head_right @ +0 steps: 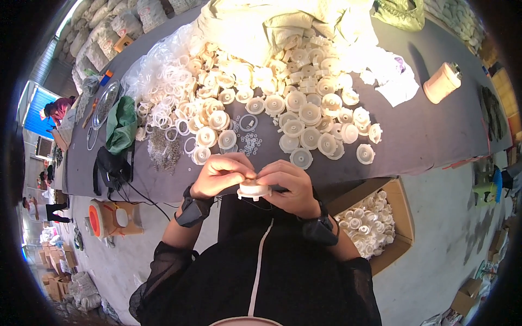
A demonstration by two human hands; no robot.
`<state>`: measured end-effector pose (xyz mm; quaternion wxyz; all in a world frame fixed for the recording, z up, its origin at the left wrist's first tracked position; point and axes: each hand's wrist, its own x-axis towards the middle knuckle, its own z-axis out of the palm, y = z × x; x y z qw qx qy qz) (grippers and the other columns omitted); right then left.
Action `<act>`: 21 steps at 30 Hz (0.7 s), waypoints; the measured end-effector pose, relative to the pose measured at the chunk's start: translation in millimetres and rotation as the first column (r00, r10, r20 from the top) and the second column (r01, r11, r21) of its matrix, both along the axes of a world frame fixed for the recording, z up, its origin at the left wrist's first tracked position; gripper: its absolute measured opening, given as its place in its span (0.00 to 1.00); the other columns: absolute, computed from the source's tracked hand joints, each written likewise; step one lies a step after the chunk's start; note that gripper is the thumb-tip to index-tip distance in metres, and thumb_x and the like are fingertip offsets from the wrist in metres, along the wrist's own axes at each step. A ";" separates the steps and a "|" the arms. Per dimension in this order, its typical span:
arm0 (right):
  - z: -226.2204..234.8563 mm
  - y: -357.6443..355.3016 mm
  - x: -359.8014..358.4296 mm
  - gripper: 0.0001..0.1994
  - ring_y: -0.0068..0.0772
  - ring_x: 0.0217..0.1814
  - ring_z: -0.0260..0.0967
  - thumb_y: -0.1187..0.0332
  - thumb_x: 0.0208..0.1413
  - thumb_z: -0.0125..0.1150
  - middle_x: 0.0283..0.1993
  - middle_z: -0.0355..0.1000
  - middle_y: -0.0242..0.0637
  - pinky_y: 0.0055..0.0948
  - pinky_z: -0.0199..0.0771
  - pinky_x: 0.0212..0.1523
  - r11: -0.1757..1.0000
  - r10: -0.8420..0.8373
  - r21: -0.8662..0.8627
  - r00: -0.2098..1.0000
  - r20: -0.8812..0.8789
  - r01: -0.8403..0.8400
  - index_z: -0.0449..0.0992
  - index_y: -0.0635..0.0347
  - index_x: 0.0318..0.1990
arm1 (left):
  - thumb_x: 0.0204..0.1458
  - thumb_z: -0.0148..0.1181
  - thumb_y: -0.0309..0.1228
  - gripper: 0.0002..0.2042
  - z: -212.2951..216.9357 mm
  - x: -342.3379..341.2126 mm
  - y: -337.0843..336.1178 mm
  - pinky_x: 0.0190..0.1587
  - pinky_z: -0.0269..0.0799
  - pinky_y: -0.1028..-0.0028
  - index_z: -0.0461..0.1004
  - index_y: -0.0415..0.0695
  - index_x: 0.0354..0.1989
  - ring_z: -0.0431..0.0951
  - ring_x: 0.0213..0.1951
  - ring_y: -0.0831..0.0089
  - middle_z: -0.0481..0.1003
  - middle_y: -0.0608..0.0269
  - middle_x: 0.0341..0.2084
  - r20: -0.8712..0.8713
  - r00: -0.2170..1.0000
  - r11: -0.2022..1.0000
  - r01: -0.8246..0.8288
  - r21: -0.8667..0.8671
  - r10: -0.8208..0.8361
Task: Inspecting and sorting white plastic components into a cardboard box on a workbench.
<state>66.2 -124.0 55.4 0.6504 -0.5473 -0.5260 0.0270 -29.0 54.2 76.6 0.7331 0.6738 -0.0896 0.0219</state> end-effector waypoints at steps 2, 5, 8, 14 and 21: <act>1.4 0.5 2.5 0.11 0.33 0.32 0.70 0.80 0.33 0.64 0.30 0.71 0.35 0.26 0.70 0.33 1.000 -0.016 0.000 0.998 0.054 0.016 0.73 0.60 0.29 | 0.42 0.63 0.28 0.14 6.2 -1.6 -7.1 0.39 0.66 0.75 0.75 0.35 0.38 0.72 0.35 0.71 0.73 0.57 0.33 0.094 0.995 0.993 -0.046 0.108 0.036; 4.8 -0.9 4.0 0.12 0.35 0.31 0.70 0.80 0.32 0.64 0.29 0.71 0.34 0.27 0.70 0.32 0.999 -0.035 0.002 0.990 0.134 0.035 0.73 0.60 0.28 | 0.39 0.66 0.28 0.20 12.7 -7.6 -9.2 0.42 0.67 0.73 0.73 0.37 0.43 0.72 0.38 0.67 0.73 0.57 0.36 0.213 0.977 0.945 -0.081 0.316 0.013; 8.1 -2.0 2.6 0.12 0.35 0.31 0.70 0.80 0.32 0.64 0.29 0.70 0.34 0.27 0.71 0.31 0.999 -0.049 0.009 0.982 0.183 0.048 0.73 0.59 0.28 | 0.34 0.70 0.27 0.21 6.8 -13.2 -10.7 0.41 0.68 0.71 0.74 0.40 0.41 0.72 0.39 0.66 0.72 0.58 0.35 0.234 0.971 0.940 -0.124 0.317 0.049; 9.3 -2.3 -2.7 0.12 0.36 0.31 0.70 0.79 0.32 0.65 0.29 0.71 0.34 0.28 0.72 0.32 0.997 -0.080 0.039 0.976 0.204 0.073 0.72 0.59 0.29 | 0.31 0.71 0.27 0.19 -2.2 -15.8 -15.8 0.44 0.67 0.70 0.75 0.40 0.36 0.73 0.36 0.67 0.73 0.60 0.32 0.380 0.916 0.906 -0.264 0.331 0.128; 8.8 -2.8 -4.2 0.12 0.37 0.32 0.71 0.80 0.33 0.64 0.29 0.71 0.35 0.29 0.72 0.34 0.997 -0.042 0.065 0.984 0.171 0.032 0.72 0.60 0.29 | 0.32 0.70 0.33 0.23 -0.9 -17.9 -27.7 0.51 0.61 0.62 0.74 0.39 0.40 0.73 0.38 0.67 0.74 0.60 0.33 0.443 0.878 0.885 -0.342 0.317 0.181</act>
